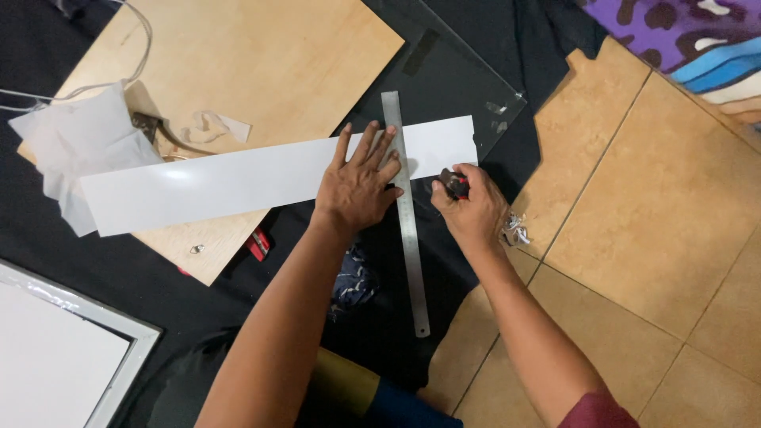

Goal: The person measures and cuts white rectangular material strips using a metal ruler and a red utility knife. They repeatedly align the ruler, score the material, and separate cut pieces, working on a black cloth-covered surface with a white frame nearby.

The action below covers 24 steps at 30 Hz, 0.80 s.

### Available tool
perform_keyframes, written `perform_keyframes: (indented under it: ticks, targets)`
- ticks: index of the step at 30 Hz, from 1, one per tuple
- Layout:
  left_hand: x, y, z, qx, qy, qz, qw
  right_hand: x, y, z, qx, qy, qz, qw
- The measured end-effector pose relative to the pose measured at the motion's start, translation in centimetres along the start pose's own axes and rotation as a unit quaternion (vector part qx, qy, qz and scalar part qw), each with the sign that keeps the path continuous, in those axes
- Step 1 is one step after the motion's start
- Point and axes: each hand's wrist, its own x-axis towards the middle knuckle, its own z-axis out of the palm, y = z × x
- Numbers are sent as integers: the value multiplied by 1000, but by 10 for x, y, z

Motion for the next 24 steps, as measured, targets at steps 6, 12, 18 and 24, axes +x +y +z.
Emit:
perform_keyframes:
  ticks: [6, 12, 18, 24]
  targets:
    - [2, 4, 2, 24, -9, -13, 1000, 36, -60, -9, 217, -213, 340, 890]
    - [4, 4, -12, 30, -26, -12, 999, 53, -79, -8, 20, -275, 168, 946]
    - [4, 4, 0, 41, -13, -15, 999, 51, -87, 6, -22, -295, 122, 947]
    - [1, 2, 2, 15, 7, -13, 1000, 52, -89, 4, -49, -352, 110, 928]
